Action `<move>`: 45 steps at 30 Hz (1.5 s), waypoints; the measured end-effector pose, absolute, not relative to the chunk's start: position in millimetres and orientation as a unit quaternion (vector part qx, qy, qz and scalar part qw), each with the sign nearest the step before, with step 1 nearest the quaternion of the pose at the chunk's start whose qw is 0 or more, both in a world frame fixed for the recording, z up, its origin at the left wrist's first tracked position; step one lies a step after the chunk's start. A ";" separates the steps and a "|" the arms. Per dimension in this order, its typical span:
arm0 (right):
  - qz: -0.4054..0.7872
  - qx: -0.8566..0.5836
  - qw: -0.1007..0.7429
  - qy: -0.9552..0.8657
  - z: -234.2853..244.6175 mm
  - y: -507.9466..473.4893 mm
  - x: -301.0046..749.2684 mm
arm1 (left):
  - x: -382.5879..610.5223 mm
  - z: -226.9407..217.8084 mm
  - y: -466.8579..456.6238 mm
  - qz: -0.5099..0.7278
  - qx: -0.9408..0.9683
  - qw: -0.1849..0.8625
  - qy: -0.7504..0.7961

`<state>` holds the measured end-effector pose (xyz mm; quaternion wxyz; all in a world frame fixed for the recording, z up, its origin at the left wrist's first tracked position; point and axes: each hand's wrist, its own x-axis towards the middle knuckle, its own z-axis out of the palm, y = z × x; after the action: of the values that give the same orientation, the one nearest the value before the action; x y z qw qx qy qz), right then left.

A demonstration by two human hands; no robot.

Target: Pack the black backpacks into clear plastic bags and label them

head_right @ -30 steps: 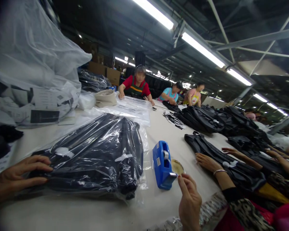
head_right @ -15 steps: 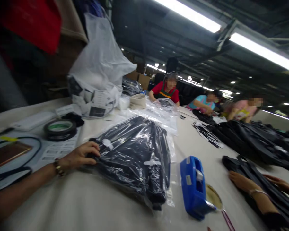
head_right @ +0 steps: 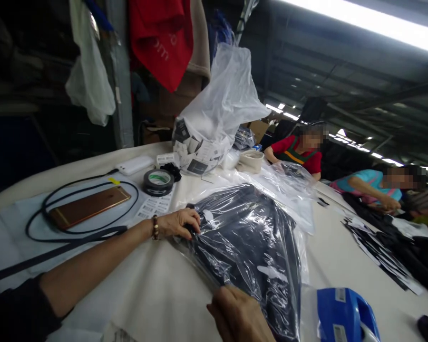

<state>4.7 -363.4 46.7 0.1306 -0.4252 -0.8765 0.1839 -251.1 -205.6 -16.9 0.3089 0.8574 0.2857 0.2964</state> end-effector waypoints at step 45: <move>0.202 -0.563 -0.013 -0.801 33.3 -238.7 -84.3 | -255.2 -25.8 -187.6 0.264 0.836 0.409 0.251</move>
<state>-84.3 -238.7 33.3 -0.0132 -0.5633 -0.8012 0.2017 -255.2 -187.6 -25.8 0.4093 0.8364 0.2513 0.2640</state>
